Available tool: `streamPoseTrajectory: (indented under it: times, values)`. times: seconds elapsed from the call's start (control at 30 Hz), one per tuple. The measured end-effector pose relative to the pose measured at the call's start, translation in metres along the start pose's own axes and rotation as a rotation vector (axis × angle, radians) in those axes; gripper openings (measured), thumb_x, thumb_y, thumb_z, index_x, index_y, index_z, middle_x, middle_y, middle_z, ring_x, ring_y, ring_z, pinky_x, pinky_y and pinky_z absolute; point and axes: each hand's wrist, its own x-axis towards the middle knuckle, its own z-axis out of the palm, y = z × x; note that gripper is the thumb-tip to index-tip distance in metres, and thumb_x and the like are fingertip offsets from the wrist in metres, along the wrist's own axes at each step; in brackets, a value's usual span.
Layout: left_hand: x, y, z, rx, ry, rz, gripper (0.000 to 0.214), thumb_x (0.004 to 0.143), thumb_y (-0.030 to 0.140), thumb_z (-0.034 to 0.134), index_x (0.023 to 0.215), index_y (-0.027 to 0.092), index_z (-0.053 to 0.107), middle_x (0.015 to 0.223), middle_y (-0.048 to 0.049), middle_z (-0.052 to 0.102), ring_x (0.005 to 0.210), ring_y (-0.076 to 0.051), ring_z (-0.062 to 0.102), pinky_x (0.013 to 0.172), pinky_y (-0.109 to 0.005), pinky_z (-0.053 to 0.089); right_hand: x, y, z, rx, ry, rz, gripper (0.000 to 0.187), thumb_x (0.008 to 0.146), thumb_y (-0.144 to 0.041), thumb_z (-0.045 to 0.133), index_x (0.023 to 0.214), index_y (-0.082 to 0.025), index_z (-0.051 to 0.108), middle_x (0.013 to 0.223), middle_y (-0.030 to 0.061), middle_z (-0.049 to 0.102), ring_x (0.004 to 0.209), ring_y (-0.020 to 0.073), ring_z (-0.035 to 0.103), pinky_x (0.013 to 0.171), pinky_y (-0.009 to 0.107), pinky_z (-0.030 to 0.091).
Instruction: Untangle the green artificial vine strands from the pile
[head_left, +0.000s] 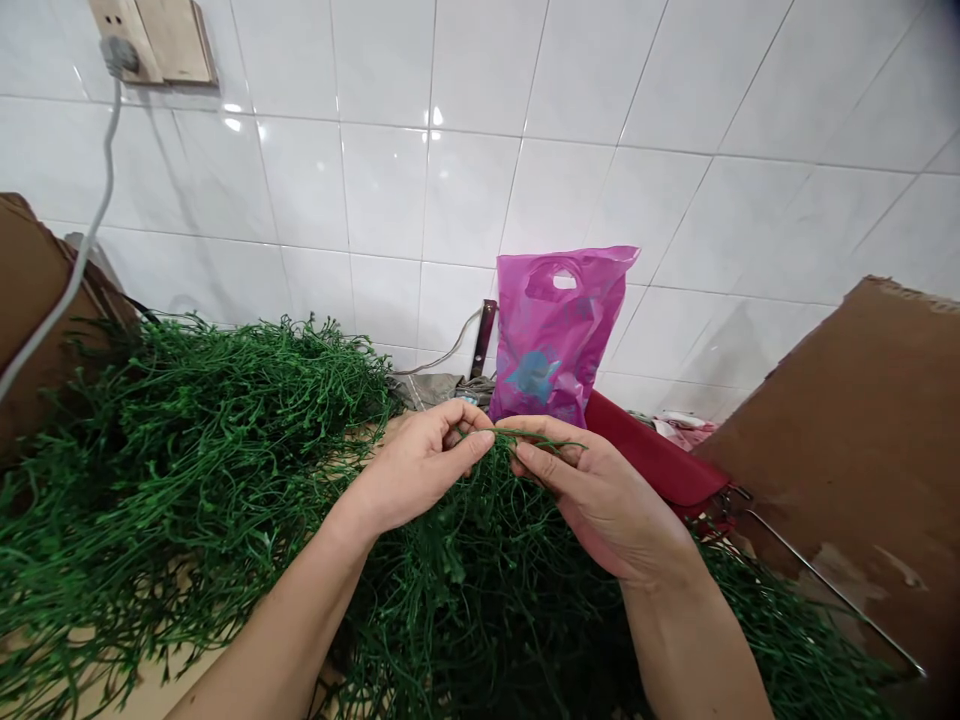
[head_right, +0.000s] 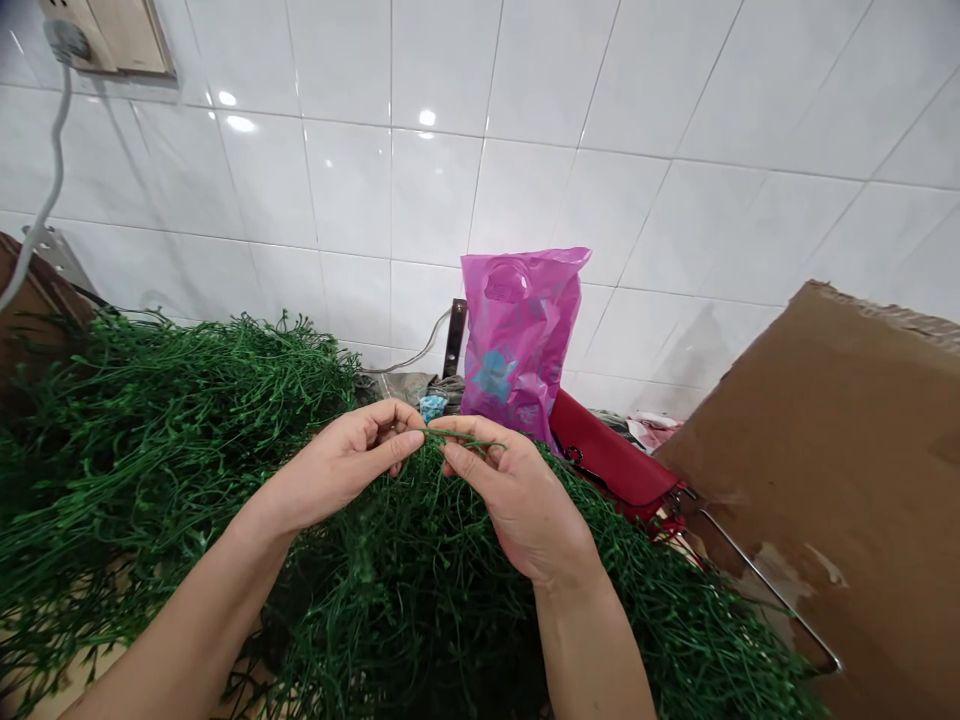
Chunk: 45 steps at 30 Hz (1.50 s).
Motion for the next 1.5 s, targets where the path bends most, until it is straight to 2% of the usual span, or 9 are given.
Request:
streamPoseTrajectory:
  times: [0.2, 0.43, 0.57, 0.73, 0.8, 1.07, 1.23, 1.4, 1.5]
  values:
    - [0.004, -0.003, 0.005, -0.141, -0.010, -0.049, 0.027, 0.089, 0.043, 0.060, 0.094, 0.017, 0.056, 0.072, 0.0045, 0.051, 0.060, -0.010, 0.051, 0.058, -0.023, 0.041, 0.005, 0.008, -0.003, 0.016, -0.010, -0.032, 0.020, 0.076, -0.036, 0.077, 0.087, -0.019, 0.073, 0.077, 0.0001, 0.064, 0.074, 0.0144, 0.051, 0.072, 0.028, 0.041]
    - [0.001, 0.002, -0.002, 0.132, -0.008, -0.012, 0.023, 0.090, 0.042, 0.059, 0.091, 0.019, 0.064, 0.073, 0.0039, 0.055, 0.060, -0.010, 0.047, 0.058, -0.024, 0.034, 0.005, 0.009, -0.004, -0.251, -0.012, -0.147, 0.016, 0.086, -0.034, 0.065, 0.094, -0.020, 0.064, 0.075, -0.0027, 0.054, 0.068, 0.0128, 0.045, 0.062, 0.026, 0.036]
    - [0.000, 0.002, -0.008, 0.181, -0.045, 0.017, 0.021, 0.091, 0.040, 0.058, 0.091, 0.020, 0.065, 0.072, 0.0046, 0.052, 0.062, -0.011, 0.041, 0.058, -0.025, 0.033, 0.000, 0.001, -0.001, -0.412, -0.050, -0.185, 0.009, 0.088, -0.029, 0.057, 0.083, -0.021, 0.055, 0.069, -0.0048, 0.044, 0.063, 0.0118, 0.038, 0.056, 0.026, 0.030]
    - [-0.001, 0.001, -0.005, 0.302, 0.005, 0.133, 0.014, 0.095, 0.031, 0.053, 0.089, 0.021, 0.062, 0.089, 0.0020, 0.063, 0.084, -0.015, 0.054, 0.076, -0.026, 0.037, 0.001, 0.003, 0.007, -0.576, -0.001, -0.160, 0.013, 0.084, -0.021, 0.044, 0.071, -0.023, 0.043, 0.066, -0.0057, 0.036, 0.062, 0.0120, 0.035, 0.057, 0.027, 0.030]
    - [-0.001, 0.000, -0.001, 0.336, 0.020, 0.134, 0.016, 0.097, 0.031, 0.050, 0.088, 0.021, 0.059, 0.086, 0.0026, 0.061, 0.081, -0.015, 0.053, 0.075, -0.026, 0.037, 0.002, 0.006, 0.007, -0.609, 0.010, -0.151, 0.014, 0.085, -0.021, 0.041, 0.071, -0.023, 0.041, 0.067, -0.0054, 0.036, 0.064, 0.0124, 0.036, 0.059, 0.027, 0.031]
    - [-0.002, 0.002, 0.005, 0.323, -0.039, 0.007, 0.014, 0.094, 0.029, 0.050, 0.086, 0.020, 0.059, 0.067, 0.0063, 0.047, 0.063, -0.012, 0.042, 0.058, -0.025, 0.028, 0.003, 0.014, 0.002, -0.547, -0.057, -0.164, 0.010, 0.093, -0.031, 0.043, 0.087, -0.024, 0.048, 0.073, -0.0048, 0.045, 0.068, 0.0140, 0.042, 0.061, 0.026, 0.035]
    - [-0.003, 0.004, 0.001, 0.326, -0.045, -0.016, 0.020, 0.093, 0.035, 0.050, 0.084, 0.020, 0.059, 0.067, 0.0061, 0.046, 0.063, -0.012, 0.040, 0.057, -0.025, 0.027, 0.002, 0.011, -0.003, -0.596, -0.141, -0.147, 0.016, 0.098, -0.030, 0.041, 0.098, -0.023, 0.055, 0.085, -0.0016, 0.055, 0.077, 0.0154, 0.047, 0.071, 0.028, 0.038]
    - [-0.002, -0.001, -0.006, 0.343, -0.115, -0.065, 0.026, 0.093, 0.042, 0.053, 0.084, 0.020, 0.065, 0.064, 0.0057, 0.044, 0.062, -0.012, 0.040, 0.057, -0.025, 0.028, 0.002, 0.006, -0.014, -0.587, -0.310, -0.053, 0.023, 0.099, -0.037, 0.045, 0.091, -0.021, 0.059, 0.077, -0.0026, 0.047, 0.071, 0.0142, 0.042, 0.066, 0.027, 0.036]
    - [0.000, -0.004, -0.010, 0.291, -0.151, -0.069, 0.031, 0.093, 0.046, 0.053, 0.085, 0.019, 0.066, 0.064, 0.0055, 0.043, 0.061, -0.012, 0.039, 0.056, -0.024, 0.028, 0.004, 0.006, -0.015, -0.464, -0.291, -0.039, 0.027, 0.100, -0.041, 0.044, 0.090, -0.020, 0.058, 0.072, -0.0039, 0.040, 0.067, 0.0133, 0.038, 0.062, 0.027, 0.034]
